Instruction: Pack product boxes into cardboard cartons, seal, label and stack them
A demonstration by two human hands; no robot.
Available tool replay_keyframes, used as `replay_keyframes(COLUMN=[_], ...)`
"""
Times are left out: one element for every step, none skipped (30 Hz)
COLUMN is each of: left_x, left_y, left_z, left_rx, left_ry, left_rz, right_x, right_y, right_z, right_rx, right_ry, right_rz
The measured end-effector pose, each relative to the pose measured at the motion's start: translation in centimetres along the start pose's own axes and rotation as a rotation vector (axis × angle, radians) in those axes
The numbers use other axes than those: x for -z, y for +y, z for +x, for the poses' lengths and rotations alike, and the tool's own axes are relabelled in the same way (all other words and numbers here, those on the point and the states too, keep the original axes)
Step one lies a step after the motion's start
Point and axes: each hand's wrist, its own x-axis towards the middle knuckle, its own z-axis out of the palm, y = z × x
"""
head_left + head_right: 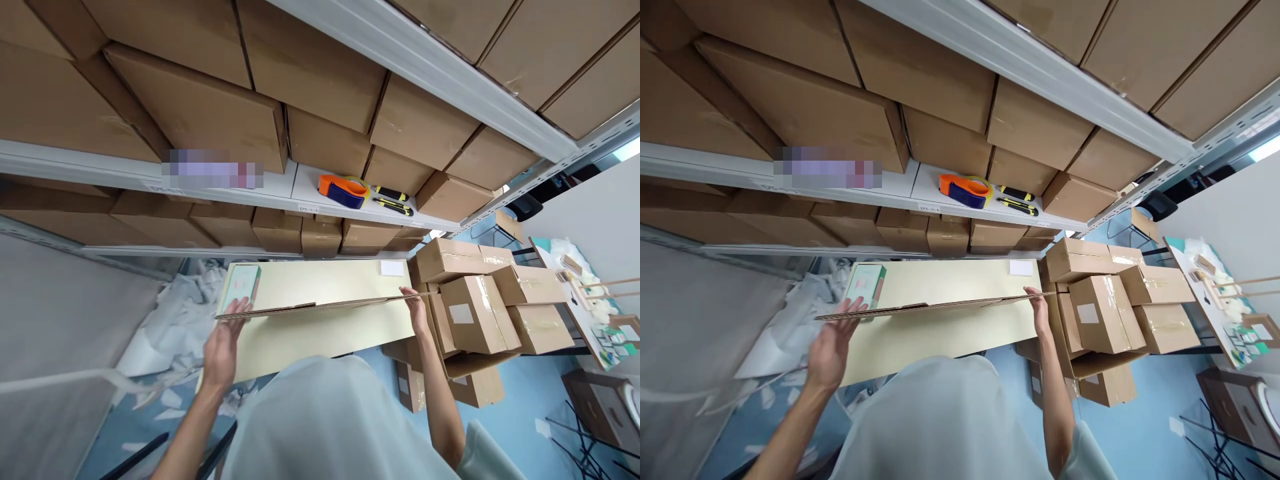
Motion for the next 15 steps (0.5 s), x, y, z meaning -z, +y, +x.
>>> replay_keyframes(left_x=[0.1, 0.0, -0.2, -0.5, -0.9, -1.5, -2.1, -2.7, -3.3, -3.8, -4.2, -4.5, -4.7, -4.8, -4.8], left_y=[1.5, 3.2, 4.9, 6.5, 8.0, 9.3, 10.4, 11.3, 12.0, 12.5, 12.9, 13.1, 13.4, 13.5, 13.6], left_z=[0.2, 0.4, 0.6, 0.8, 1.0, 1.2, 1.4, 1.6, 1.7, 1.8, 1.8, 1.8, 1.7, 1.5, 1.3], left_rx=[-0.015, -0.042, -0.075, -0.103, -0.128, -0.145, -0.155, -0.159, -0.153, -0.138, -0.114, -0.082, -0.046, -0.011, 0.02], left_ry=[0.015, 0.019, -0.017, -0.038, -0.041, -0.056, -0.065, -0.069, -0.068, -0.059, -0.043, -0.025, -0.009, 0.006, 0.017], left_rz=[-0.06, -0.081, -0.058, -0.016, 0.024, 0.062, 0.103, 0.137, 0.162, 0.177, 0.177, 0.166, 0.148, 0.13, 0.114], right_x=[0.1, 0.3, 0.4, 0.5, 0.6, 0.5, 0.3, 0.0, -0.4, -0.8, -1.3, -1.8, -2.2, -2.4, -2.6], right_y=[-1.0, -2.2, -3.4, -4.7, -5.9, -7.1, -8.2, -9.1, -9.9, -10.5, -11.0, -11.3, -11.5, -11.6, -11.7], right_z=[0.2, 0.4, 0.5, 0.6, 0.6, 0.6, 0.5, 0.4, 0.3, 0.2, 0.0, -0.1, -0.3, -0.5, -0.7], right_rx=[0.003, 0.015, 0.035, 0.058, 0.08, 0.095, 0.103, 0.105, 0.1, 0.092, 0.083, 0.072, 0.063, 0.054, 0.047], right_ry=[-0.027, -0.05, -0.071, -0.093, -0.111, -0.128, -0.134, -0.129, -0.115, -0.091, -0.062, -0.036, -0.019, -0.012, -0.008], right_rz=[-0.004, -0.006, -0.007, -0.009, -0.02, -0.043, -0.072, -0.108, -0.145, -0.177, -0.201, -0.221, -0.238, -0.25, -0.255])
